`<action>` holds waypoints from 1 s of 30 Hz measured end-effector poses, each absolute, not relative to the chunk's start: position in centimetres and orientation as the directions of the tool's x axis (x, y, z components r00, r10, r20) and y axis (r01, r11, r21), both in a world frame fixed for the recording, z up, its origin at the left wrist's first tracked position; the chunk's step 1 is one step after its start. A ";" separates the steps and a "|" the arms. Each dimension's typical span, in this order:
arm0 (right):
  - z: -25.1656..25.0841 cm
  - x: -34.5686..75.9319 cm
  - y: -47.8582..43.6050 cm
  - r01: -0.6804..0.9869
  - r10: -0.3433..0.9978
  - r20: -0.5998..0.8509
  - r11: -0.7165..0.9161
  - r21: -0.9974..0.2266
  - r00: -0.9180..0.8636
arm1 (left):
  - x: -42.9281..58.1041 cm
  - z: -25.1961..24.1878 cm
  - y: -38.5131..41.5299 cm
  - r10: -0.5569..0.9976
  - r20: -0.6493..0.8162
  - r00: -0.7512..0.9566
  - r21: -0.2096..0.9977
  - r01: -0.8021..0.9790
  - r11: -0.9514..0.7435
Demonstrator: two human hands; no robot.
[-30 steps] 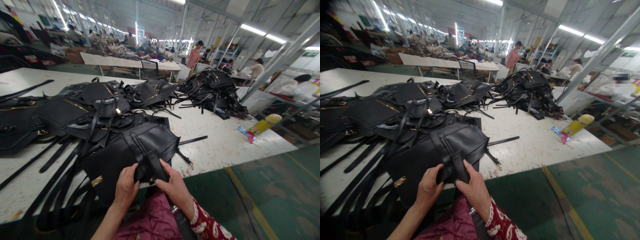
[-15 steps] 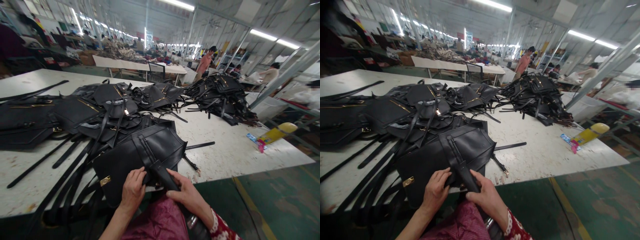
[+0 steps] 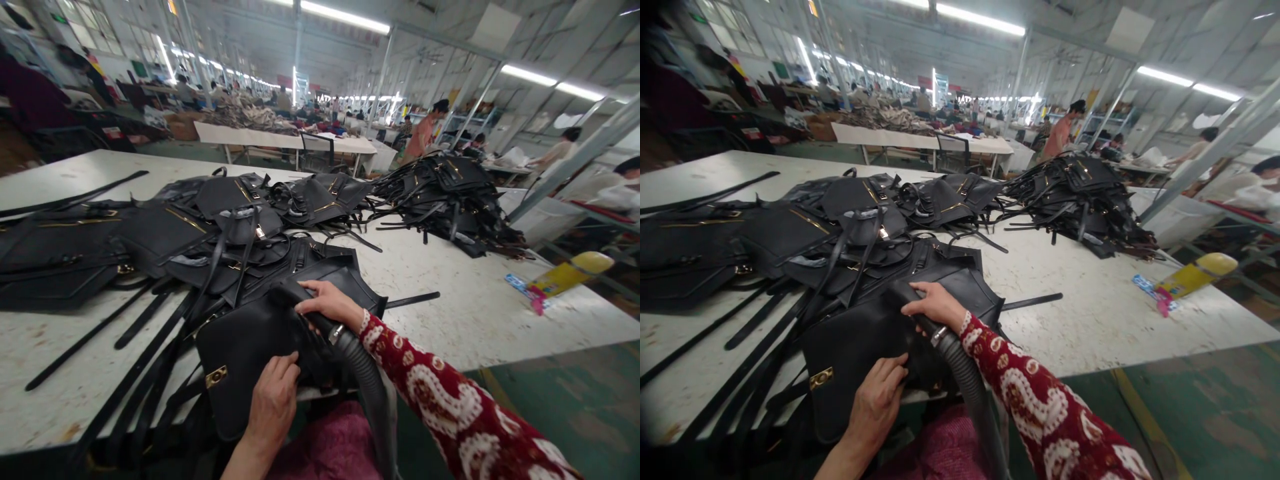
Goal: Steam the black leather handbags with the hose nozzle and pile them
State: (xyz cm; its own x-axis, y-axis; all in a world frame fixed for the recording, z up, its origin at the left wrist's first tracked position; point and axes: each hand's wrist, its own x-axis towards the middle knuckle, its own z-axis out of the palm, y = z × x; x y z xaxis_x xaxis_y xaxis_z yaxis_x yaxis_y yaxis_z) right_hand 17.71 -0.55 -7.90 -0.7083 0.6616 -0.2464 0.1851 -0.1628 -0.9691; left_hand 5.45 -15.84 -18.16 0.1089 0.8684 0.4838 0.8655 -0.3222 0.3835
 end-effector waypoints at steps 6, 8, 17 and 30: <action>-7.0 11.4 4.7 0.282 0.693 -0.276 -0.109 -0.953 -0.666 | 5.5 -18.1 -15.8 0.881 0.463 0.093 0.415 0.856 -0.309; -6.4 11.1 5.2 0.241 0.756 -0.200 -0.058 -0.969 -0.623 | 5.3 -17.9 -15.8 0.889 0.449 0.089 0.414 0.861 -0.295; -4.8 27.7 0.0 0.130 0.913 -0.076 -0.025 -0.991 -0.401 | 4.6 -15.1 -16.1 0.931 0.324 0.169 0.206 0.948 -0.244; -12.2 40.3 -8.0 0.212 0.948 -0.244 -0.201 -0.957 -0.205 | 8.5 -18.3 -13.0 0.833 0.320 0.451 0.057 0.869 -0.492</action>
